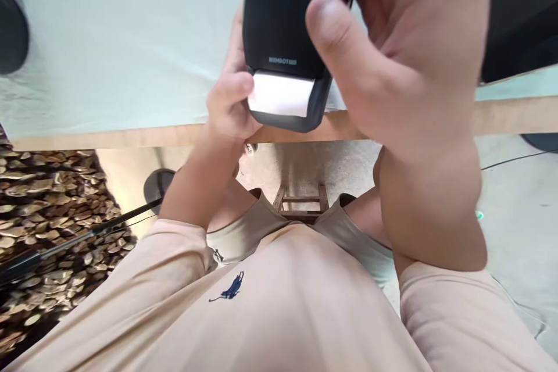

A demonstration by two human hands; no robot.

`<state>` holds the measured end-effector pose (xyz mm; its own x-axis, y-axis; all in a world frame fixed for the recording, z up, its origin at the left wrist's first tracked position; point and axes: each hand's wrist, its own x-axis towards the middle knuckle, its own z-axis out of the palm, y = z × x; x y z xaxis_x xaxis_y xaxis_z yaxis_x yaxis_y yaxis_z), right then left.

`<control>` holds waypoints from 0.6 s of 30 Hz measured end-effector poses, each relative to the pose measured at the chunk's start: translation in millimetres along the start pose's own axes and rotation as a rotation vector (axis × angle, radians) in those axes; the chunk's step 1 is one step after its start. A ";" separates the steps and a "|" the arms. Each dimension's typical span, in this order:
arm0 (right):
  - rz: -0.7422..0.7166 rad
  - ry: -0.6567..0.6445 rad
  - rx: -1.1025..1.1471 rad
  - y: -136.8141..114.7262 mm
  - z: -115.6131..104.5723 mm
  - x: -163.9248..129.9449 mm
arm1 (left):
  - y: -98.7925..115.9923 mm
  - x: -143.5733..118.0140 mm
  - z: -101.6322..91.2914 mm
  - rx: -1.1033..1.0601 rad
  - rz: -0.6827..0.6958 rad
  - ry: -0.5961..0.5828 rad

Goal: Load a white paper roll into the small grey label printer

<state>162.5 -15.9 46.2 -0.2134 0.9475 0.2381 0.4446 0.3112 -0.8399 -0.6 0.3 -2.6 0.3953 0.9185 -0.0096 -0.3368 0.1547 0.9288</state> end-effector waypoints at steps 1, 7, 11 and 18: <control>-0.002 -0.022 0.019 -7.1 2.2 1.6 | 0.8 0.0 -1.9 0.026 0.013 -0.006; 0.276 -0.159 -0.124 -33.1 7.3 6.0 | 3.6 -1.3 -5.2 -0.017 -0.039 0.051; 0.199 -0.168 -0.209 -25.6 9.3 4.8 | -0.6 -2.3 -5.0 0.457 0.064 0.082; 0.168 -0.187 -0.268 -20.4 9.2 7.5 | -20.6 -9.0 -32.3 2.615 0.786 -0.343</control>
<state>143.7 -15.9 60.6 -0.2621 0.9650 -0.0066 0.6937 0.1836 -0.6965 -24.8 0.5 -33.6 0.8487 0.5207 0.0925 0.4183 -0.5541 -0.7197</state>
